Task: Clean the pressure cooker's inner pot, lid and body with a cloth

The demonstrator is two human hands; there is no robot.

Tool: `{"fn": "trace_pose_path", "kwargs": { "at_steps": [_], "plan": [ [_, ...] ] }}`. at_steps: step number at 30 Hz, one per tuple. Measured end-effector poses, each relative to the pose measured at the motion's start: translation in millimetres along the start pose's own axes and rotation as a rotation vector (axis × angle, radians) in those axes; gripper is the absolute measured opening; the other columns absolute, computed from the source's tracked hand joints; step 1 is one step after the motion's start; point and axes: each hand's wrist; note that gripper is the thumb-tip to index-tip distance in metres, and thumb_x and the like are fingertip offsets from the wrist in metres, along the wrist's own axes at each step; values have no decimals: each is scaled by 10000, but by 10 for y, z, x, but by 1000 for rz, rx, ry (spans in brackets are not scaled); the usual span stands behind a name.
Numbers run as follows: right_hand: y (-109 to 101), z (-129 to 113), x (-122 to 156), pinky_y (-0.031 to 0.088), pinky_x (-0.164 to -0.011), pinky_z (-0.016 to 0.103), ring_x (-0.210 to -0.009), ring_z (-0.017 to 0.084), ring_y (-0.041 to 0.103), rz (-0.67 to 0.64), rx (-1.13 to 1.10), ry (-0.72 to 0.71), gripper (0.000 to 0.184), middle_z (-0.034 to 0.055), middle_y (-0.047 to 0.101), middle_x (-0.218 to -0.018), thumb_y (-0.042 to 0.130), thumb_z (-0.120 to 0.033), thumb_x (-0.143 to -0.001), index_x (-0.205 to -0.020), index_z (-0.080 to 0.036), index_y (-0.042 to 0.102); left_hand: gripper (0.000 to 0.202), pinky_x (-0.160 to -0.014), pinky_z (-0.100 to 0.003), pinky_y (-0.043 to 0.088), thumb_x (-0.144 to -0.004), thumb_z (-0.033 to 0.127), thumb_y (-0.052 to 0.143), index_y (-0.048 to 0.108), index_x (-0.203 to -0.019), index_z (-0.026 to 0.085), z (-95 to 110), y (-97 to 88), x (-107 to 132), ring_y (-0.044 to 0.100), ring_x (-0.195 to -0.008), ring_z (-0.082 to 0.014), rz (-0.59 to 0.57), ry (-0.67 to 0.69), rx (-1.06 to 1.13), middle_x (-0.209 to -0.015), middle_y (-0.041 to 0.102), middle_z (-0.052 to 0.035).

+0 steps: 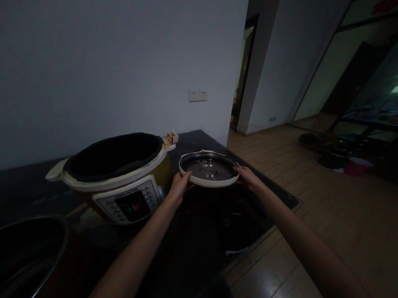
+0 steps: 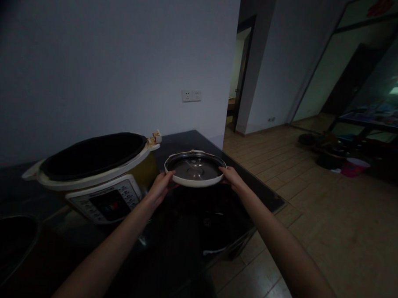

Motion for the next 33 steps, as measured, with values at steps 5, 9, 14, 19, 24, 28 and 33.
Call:
{"fn": "trace_pose_path", "kwargs": {
  "at_steps": [5, 9, 14, 19, 24, 28, 33],
  "plan": [
    [-14, 30, -46, 474, -460, 182, -524, 94, 546, 5, 26, -4, 112, -8, 579, -621, 508, -194, -883, -851, -146, 604, 102, -568, -250, 542, -801, 171, 598, 597, -896, 134, -34, -1, 29, 598, -734, -149, -4, 4, 0, -815, 621, -57],
    [-21, 48, -79, 473, -481, 192, -516, 84, 537, 8, 44, 0, 121, -22, 560, -615, 499, -190, -901, -867, -132, 600, 107, -569, -241, 544, -796, 177, 607, 610, -896, 140, -44, 6, 61, 603, -766, -155, -23, 16, 10, -852, 632, -62],
    [-37, 77, -139, 481, -513, 209, -532, 71, 532, 17, 71, 0, 147, -36, 550, -664, 519, -250, -924, -904, -120, 584, 154, -613, -245, 553, -784, 212, 643, 602, -920, 151, -51, 23, 82, 600, -820, -160, -38, 10, 38, -884, 630, -63],
    [-47, 81, -231, 468, -492, 202, -520, 65, 522, 16, 89, -14, 181, -28, 567, -721, 509, -271, -935, -1034, -130, 563, 150, -660, -290, 561, -847, 297, 569, 586, -927, 171, -54, 45, 79, 592, -861, -169, -70, -9, 88, -922, 623, -70],
    [-39, 35, -345, 484, -522, 218, -549, 73, 544, 30, 120, -34, 210, -10, 601, -772, 520, -293, -930, -1054, -132, 571, 129, -706, -328, 560, -881, 291, 495, 572, -895, 189, -64, 45, 64, 589, -859, -166, -68, -31, 122, -920, 614, -61],
    [-48, -15, -423, 481, -543, 230, -557, 80, 553, 67, 161, -62, 223, 0, 631, -807, 553, -277, -908, -1077, -134, 581, 120, -739, -342, 551, -886, 273, 485, 574, -899, 193, -75, 16, 85, 599, -865, -169, -78, -50, 121, -936, 619, -68],
    [-64, -64, -433, 468, -553, 224, -579, 92, 569, 92, 188, -102, 362, 48, 671, -926, 578, -203, -864, -1222, -152, 543, 113, -745, -368, 548, -888, 273, 494, 571, -923, 198, -87, -48, 114, 606, -854, -172, -95, -90, 109, -986, 612, -75]
  ]
}}
Point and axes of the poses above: each hand's wrist, its own x-axis away from the middle knuckle, its own y-axis out of the palm, z = x × y
